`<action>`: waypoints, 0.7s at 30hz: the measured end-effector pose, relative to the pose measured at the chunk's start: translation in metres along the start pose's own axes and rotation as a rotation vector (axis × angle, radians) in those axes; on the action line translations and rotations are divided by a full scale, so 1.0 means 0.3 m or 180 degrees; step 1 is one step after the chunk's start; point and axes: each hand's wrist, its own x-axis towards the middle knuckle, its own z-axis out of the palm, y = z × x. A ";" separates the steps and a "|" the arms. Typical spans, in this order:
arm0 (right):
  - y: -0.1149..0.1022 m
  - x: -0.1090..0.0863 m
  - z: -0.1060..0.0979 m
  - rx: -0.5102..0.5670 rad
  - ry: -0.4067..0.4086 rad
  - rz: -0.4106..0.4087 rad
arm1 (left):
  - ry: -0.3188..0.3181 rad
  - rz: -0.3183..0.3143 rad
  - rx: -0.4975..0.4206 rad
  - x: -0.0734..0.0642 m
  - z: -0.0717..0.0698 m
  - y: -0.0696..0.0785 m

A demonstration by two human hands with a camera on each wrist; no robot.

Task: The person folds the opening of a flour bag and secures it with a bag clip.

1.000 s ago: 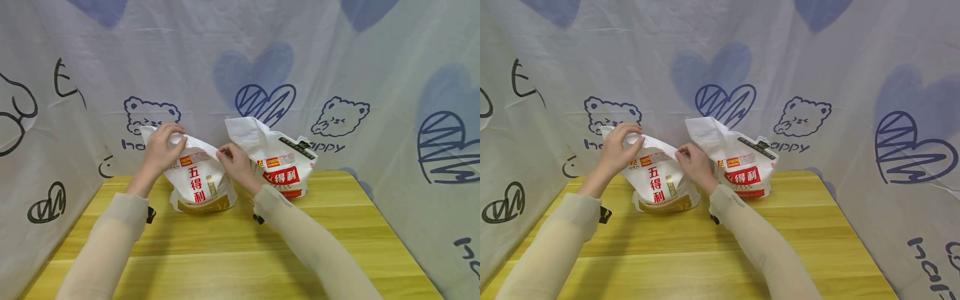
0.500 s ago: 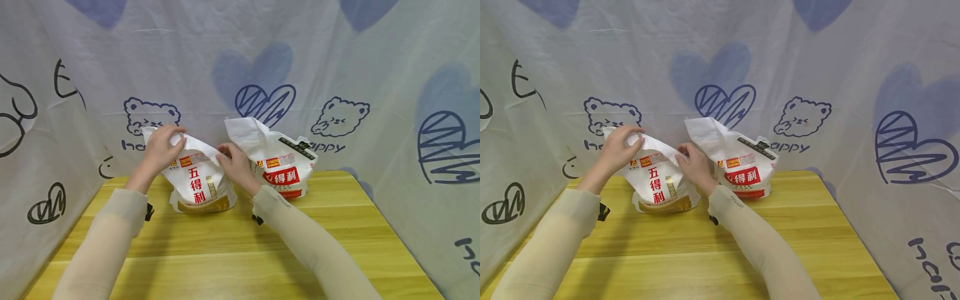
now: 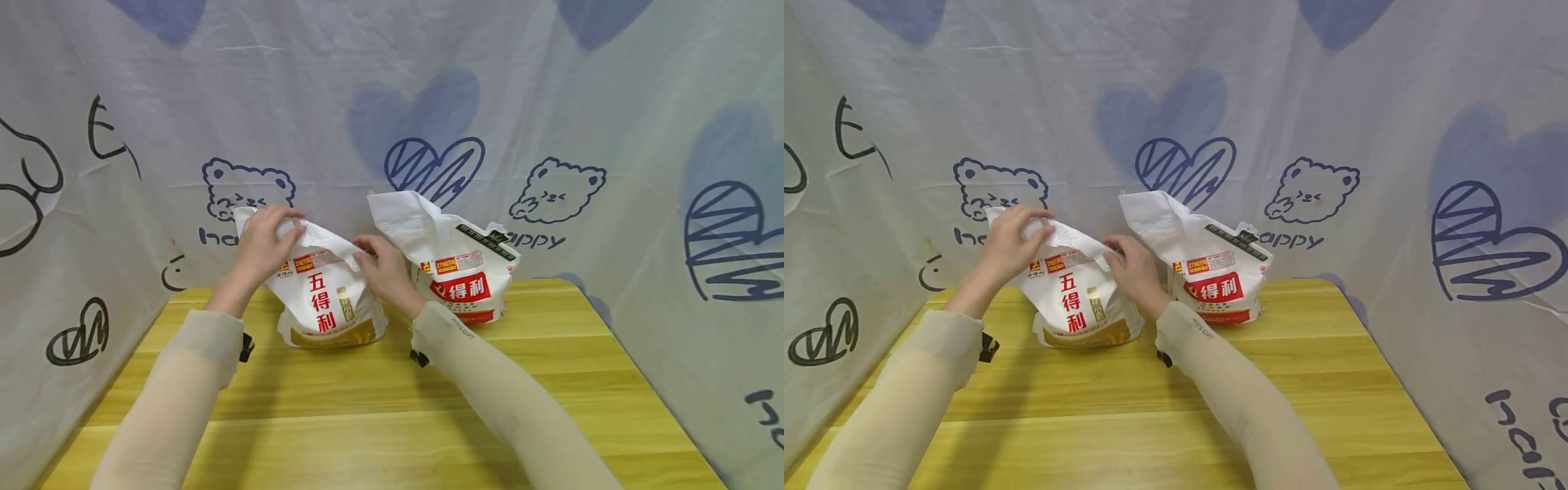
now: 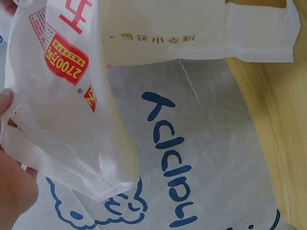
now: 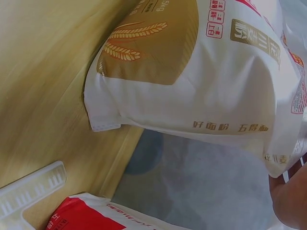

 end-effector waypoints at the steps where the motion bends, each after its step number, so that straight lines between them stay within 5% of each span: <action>1: 0.000 0.001 0.000 0.0008 0.0005 -0.0003 | 0.0022 -0.0011 -0.0003 0.001 0.002 0.001; 21: 0.036 0.004 0.009 0.0081 0.0116 0.0049 | 0.0419 -0.0012 0.0201 0.011 0.044 0.016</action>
